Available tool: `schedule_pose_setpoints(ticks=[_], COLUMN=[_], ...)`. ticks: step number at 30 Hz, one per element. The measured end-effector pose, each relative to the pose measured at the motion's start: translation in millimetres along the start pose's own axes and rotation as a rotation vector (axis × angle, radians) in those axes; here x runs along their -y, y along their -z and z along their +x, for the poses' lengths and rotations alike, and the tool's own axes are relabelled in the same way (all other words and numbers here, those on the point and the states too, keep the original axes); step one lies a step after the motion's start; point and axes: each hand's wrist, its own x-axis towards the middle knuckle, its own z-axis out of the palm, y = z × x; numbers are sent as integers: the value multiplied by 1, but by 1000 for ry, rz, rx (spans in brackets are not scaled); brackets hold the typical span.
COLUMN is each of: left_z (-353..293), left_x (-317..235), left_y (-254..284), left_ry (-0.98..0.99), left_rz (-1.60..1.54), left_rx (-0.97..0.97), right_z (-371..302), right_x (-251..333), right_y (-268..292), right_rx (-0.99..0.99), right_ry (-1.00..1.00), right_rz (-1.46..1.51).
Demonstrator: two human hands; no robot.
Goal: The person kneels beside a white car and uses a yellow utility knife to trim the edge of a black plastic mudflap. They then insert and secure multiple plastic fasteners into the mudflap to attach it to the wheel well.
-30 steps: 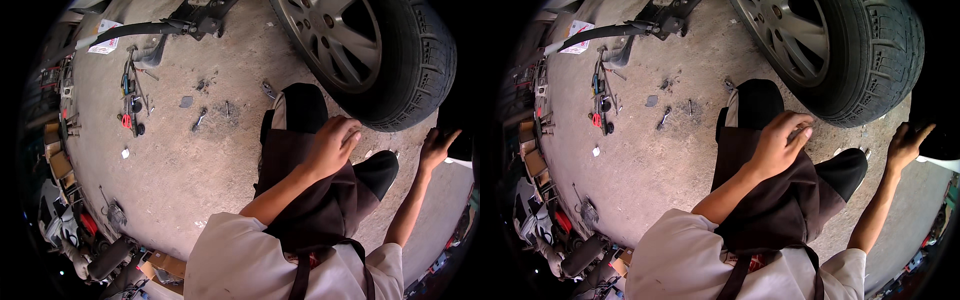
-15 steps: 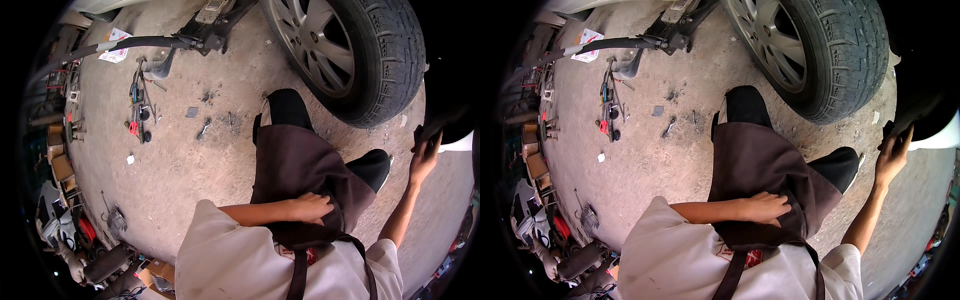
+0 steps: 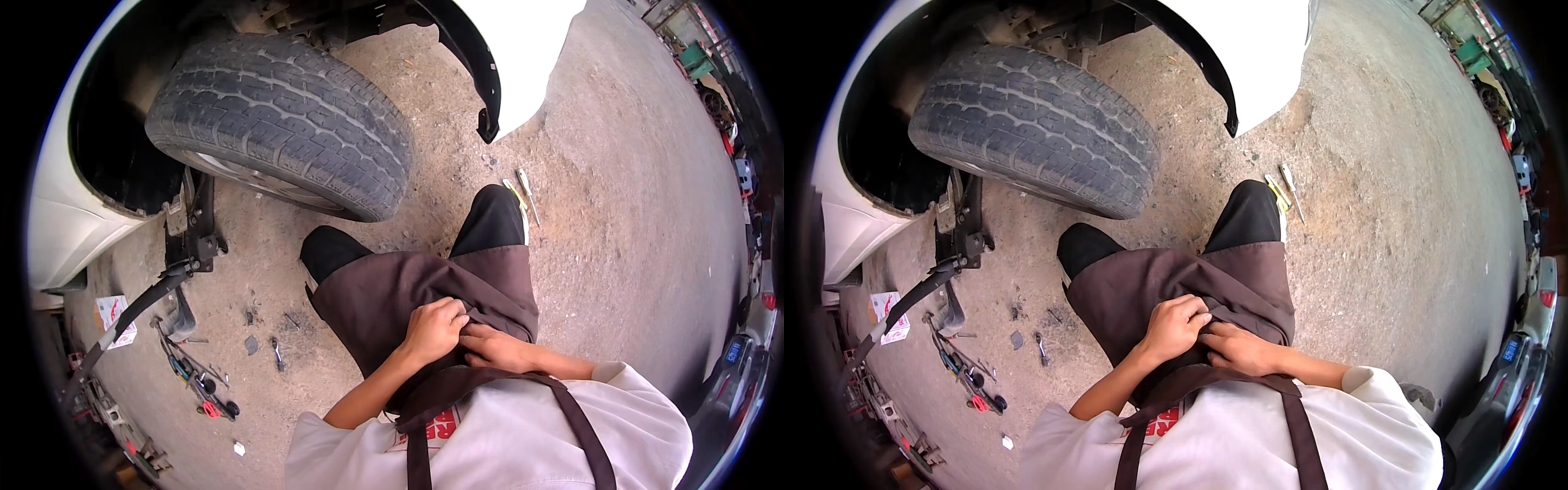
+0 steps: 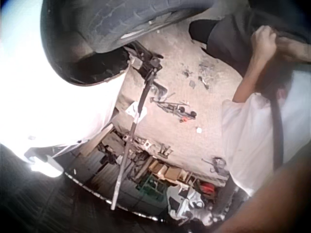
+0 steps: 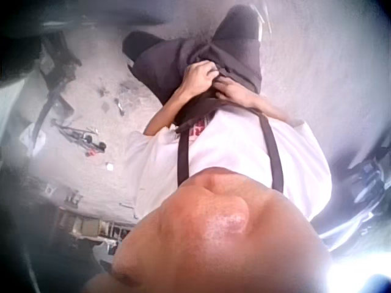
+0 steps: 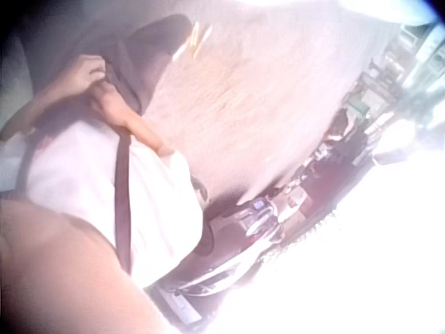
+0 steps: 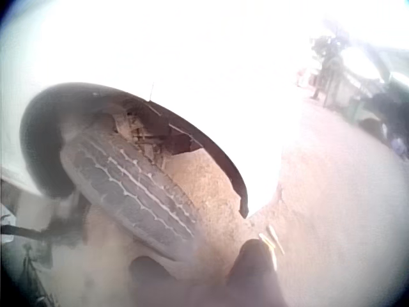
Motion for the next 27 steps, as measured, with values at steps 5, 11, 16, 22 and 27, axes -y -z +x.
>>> schedule_pose_setpoints(ticks=[5,11,16,22,27], left_z=[-2,18,12,12,6], left_x=[-20,-43,-13,-12,-10], left_y=[4,-8,-15,-30,-36], left_ry=[-102,-296,-106,-26,-42], left_rz=[29,166,248,242,263], left_rx=[-49,-3,-22,-3,20], right_z=[5,44,37,24,33], right_x=[4,-121,-97,-85,-68], right_y=[-12,-73,-60,-48,-38], right_rx=[-152,29,264,479,793], right_ry=[70,185,305,460,260], right_rz=[59,-288,-1248,-1769,-1319])
